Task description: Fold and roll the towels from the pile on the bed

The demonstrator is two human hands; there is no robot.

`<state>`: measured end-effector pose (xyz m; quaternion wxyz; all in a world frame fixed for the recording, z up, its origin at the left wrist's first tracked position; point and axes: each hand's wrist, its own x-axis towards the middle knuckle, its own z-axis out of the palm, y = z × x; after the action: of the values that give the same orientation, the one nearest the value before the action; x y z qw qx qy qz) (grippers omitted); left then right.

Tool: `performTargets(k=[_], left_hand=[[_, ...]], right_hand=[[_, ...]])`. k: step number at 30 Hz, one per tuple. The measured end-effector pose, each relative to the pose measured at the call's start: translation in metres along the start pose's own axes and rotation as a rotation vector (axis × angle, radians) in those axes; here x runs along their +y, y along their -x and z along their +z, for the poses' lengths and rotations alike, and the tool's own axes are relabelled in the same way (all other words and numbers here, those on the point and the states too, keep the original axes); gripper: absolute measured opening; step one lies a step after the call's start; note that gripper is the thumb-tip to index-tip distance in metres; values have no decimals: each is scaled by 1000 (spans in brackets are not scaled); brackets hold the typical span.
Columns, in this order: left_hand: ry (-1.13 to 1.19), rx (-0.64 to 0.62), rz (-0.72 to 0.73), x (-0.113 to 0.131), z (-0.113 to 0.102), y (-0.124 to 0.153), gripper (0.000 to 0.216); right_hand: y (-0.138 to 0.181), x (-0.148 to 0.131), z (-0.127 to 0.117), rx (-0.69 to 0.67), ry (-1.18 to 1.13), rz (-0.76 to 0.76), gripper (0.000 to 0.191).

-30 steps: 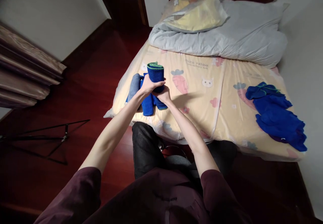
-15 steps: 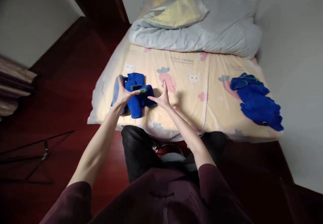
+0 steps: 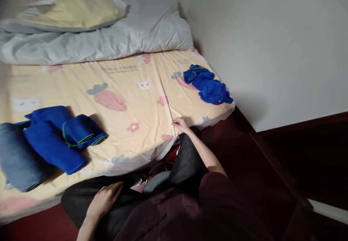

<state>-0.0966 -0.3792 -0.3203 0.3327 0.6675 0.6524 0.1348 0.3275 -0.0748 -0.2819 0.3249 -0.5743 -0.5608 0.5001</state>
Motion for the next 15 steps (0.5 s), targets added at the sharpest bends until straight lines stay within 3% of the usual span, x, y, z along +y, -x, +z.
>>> performTargets(k=[2,6,8,11,15], left_hand=[[-68,-89,-36,11,19,-3,40],[-54,-127,-67,31,40,-17,46],[-91,-218,-53,42,51,-20,44],[-134,-360,-47,60,70,-15,44],[-167,-419,-46,81,88,-7,55]], right_hand=[[-2,12,-47,114,34,30,22],[-22,23,-127,340,126,63,5],[-36,24,-157,431,187,53,12],[-62,22,-190,493,425,20,31],[-101,24,-215,427,774,5,42]])
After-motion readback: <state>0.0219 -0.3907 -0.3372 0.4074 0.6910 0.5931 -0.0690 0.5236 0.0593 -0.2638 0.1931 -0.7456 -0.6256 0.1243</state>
